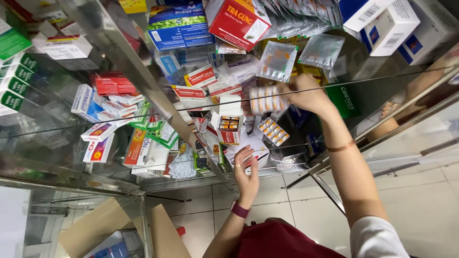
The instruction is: Checking the contents of a medicine box inside a display cabinet.
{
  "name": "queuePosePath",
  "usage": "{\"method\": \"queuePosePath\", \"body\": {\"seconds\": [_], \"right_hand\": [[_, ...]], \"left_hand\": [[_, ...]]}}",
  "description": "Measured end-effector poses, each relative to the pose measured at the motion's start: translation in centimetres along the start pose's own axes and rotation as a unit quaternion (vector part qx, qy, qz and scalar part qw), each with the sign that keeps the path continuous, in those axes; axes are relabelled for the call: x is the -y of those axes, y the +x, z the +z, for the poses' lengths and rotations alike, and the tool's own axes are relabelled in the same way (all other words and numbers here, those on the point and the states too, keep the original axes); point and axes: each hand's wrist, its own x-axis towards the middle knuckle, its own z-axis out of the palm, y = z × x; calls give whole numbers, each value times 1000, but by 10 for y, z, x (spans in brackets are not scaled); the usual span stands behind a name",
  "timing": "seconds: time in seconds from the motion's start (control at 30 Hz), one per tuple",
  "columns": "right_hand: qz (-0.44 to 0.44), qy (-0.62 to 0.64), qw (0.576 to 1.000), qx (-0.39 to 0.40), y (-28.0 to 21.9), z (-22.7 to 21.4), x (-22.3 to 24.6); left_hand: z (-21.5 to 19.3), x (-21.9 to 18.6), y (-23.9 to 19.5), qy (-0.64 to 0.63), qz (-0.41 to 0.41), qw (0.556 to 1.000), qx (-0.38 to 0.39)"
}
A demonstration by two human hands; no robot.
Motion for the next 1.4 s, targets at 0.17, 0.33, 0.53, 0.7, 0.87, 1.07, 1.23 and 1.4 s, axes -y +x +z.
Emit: {"method": "queuePosePath", "body": {"seconds": [0.17,0.33,0.53,0.7,0.87,1.07,1.23,1.4], "right_hand": [[-145,175,945,234,-31,36,-27],[-108,208,921,311,-50,75,-27],[105,-9,994,28,-72,99,-6],[64,-93,994,7,-76,111,0],[48,-83,995,30,-78,109,-8],[-64,-126,990,10,-99,87,9],[-145,-167,975,-24,-125,77,7],[-80,58,994,47,-134,40,7]], "left_hand": [[-3,3,23,-353,-291,885,86],[-9,-3,30,-445,-349,799,202],[-19,-14,28,-258,-385,883,78],[-21,-4,21,-272,-410,869,48],[-24,-1,21,-266,-417,869,32],[-27,0,22,-249,-419,873,31],[-27,6,22,-259,-410,874,18],[-26,3,23,-243,-403,881,47]]}}
